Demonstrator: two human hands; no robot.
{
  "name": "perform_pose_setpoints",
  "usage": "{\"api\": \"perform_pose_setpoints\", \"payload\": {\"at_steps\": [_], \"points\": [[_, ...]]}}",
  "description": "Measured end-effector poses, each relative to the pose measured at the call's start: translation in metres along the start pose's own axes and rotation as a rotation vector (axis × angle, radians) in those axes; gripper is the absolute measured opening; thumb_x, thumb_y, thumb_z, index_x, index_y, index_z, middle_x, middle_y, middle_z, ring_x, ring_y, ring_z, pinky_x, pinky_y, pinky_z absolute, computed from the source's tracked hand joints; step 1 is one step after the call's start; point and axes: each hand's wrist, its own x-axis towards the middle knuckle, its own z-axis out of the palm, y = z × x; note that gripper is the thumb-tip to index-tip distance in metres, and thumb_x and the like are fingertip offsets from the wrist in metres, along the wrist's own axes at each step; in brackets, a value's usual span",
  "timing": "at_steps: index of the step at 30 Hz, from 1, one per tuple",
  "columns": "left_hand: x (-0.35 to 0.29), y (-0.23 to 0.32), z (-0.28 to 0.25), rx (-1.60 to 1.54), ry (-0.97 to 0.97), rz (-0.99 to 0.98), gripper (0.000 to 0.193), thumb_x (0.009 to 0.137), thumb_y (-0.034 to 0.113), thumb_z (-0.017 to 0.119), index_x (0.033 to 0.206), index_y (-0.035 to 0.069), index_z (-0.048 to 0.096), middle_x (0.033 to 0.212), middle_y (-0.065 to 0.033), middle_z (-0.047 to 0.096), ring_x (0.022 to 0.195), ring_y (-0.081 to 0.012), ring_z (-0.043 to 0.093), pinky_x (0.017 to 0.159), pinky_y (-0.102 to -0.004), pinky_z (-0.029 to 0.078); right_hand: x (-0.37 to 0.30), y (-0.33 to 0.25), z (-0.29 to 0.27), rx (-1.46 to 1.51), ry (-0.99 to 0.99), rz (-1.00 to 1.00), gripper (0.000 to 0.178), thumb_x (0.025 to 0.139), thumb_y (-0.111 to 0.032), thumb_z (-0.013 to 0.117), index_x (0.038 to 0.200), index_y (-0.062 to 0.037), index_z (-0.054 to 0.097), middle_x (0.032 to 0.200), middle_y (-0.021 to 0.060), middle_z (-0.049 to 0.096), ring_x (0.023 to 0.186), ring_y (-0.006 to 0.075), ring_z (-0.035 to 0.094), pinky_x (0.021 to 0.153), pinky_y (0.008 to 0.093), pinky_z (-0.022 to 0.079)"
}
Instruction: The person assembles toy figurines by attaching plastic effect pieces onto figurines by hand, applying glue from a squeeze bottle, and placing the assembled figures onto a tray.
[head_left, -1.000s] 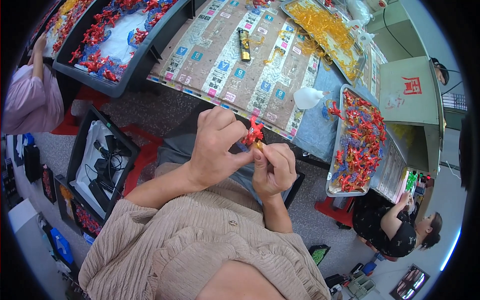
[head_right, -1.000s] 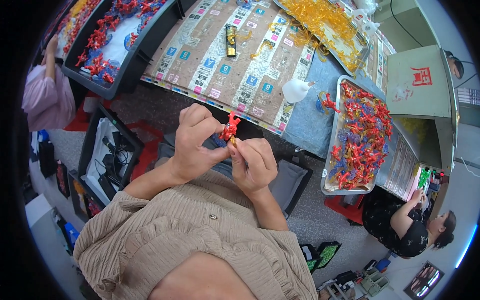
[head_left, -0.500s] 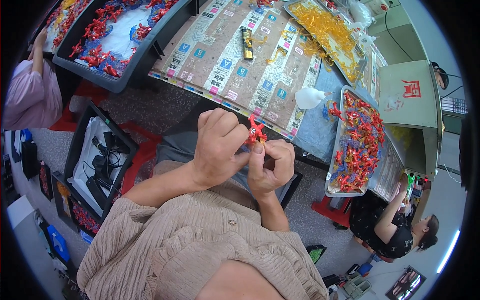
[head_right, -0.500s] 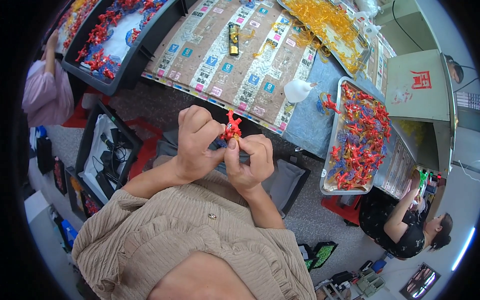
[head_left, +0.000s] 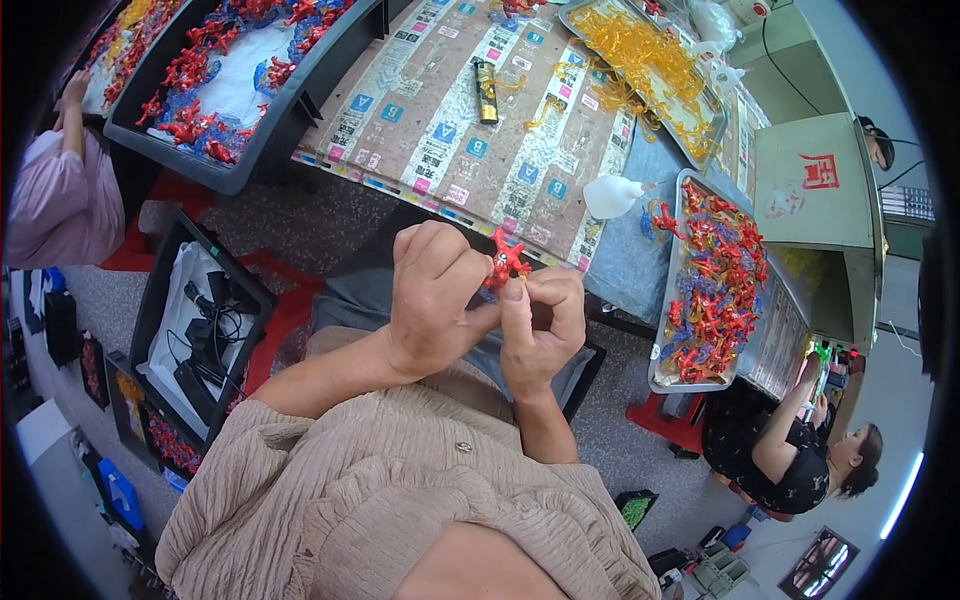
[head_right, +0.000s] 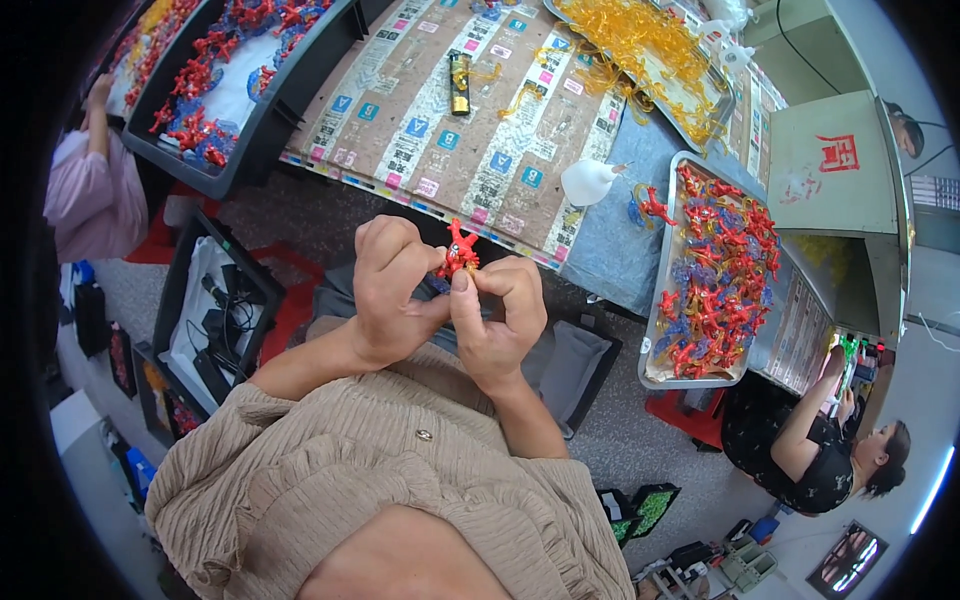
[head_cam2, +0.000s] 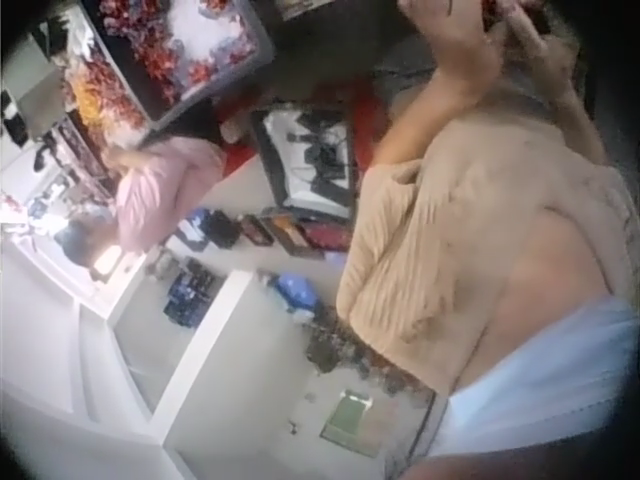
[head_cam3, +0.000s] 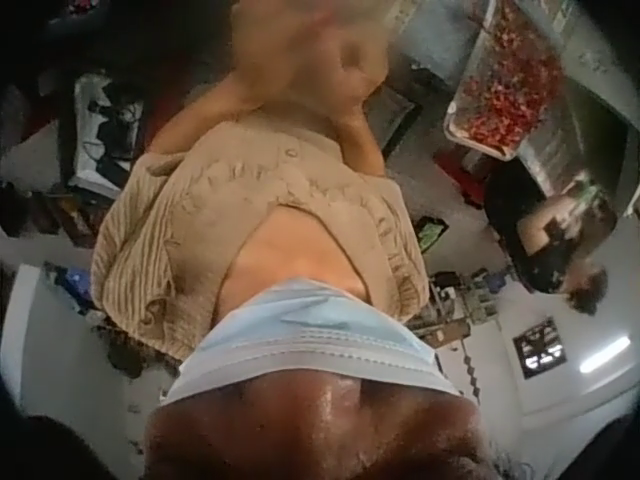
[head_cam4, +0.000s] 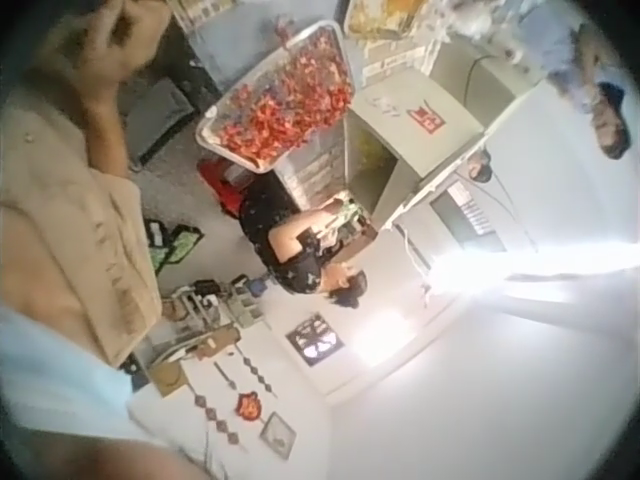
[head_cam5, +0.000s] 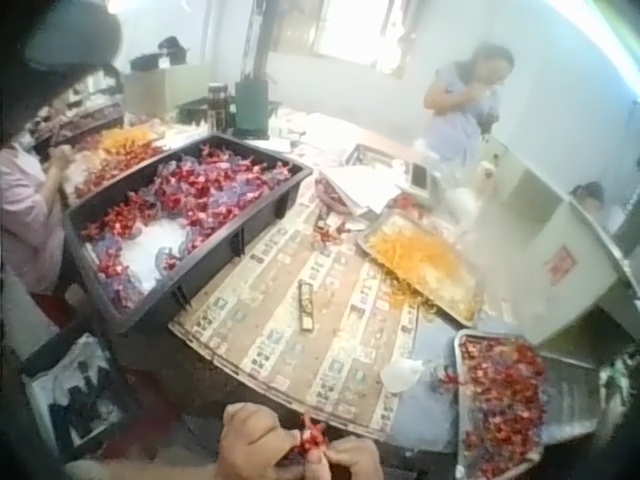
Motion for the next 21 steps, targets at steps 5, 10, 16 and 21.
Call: {"api": "perform_pose_setpoints", "payload": {"at_steps": [5, 10, 16, 21], "points": [[0.004, -0.002, -0.006, 0.024, 0.038, 0.046, 0.032, 0.061, 0.021, 0.077, 0.084, 0.006, 0.061, 0.08, -0.0041, 0.05, 0.078, -0.0234, 0.05, 0.077, -0.0379, 0.033, 0.0, -0.007, -0.003, 0.263, -0.053, 0.243, 0.03, 0.076, -0.006, 0.077, 0.097, -0.001, 0.055, 0.096, 0.0063, 0.052, 0.083, 0.0112, 0.051, 0.071, 0.0235, 0.046], [0.007, 0.001, -0.013, 0.035, 0.01, 0.101, 0.033, 0.066, 0.02, 0.076, 0.095, 0.007, 0.066, 0.098, -0.0057, 0.057, 0.093, -0.0247, 0.052, 0.084, -0.0377, 0.036, 0.008, -0.007, -0.009, 0.624, -0.272, 0.502, 0.07, 0.076, -0.02, 0.079, 0.132, 0.0019, 0.043, 0.129, 0.0126, 0.048, 0.114, 0.0177, 0.05, 0.094, 0.0325, 0.044], [0.004, 0.002, -0.01, 0.004, 0.027, 0.08, 0.036, 0.066, 0.015, 0.076, 0.101, 0.01, 0.068, 0.109, -0.0053, 0.058, 0.104, -0.0235, 0.05, 0.089, -0.0375, 0.033, 0.003, -0.002, -0.013, 0.645, -0.319, 0.524, 0.066, 0.074, -0.022, 0.08, 0.127, 0.0048, 0.05, 0.132, 0.0128, 0.048, 0.119, 0.0214, 0.048, 0.1, 0.0353, 0.04], [0.001, 0.001, -0.009, -0.019, 0.011, 0.094, 0.035, 0.066, 0.015, 0.076, 0.099, 0.008, 0.067, 0.109, -0.006, 0.059, 0.101, -0.0241, 0.051, 0.088, -0.0367, 0.035, -0.001, -0.003, -0.013, 0.728, -0.276, 0.589, 0.077, 0.073, -0.02, 0.082, 0.133, 0.0064, 0.042, 0.132, 0.0143, 0.048, 0.119, 0.0206, 0.048, 0.1, 0.0347, 0.04]]}}
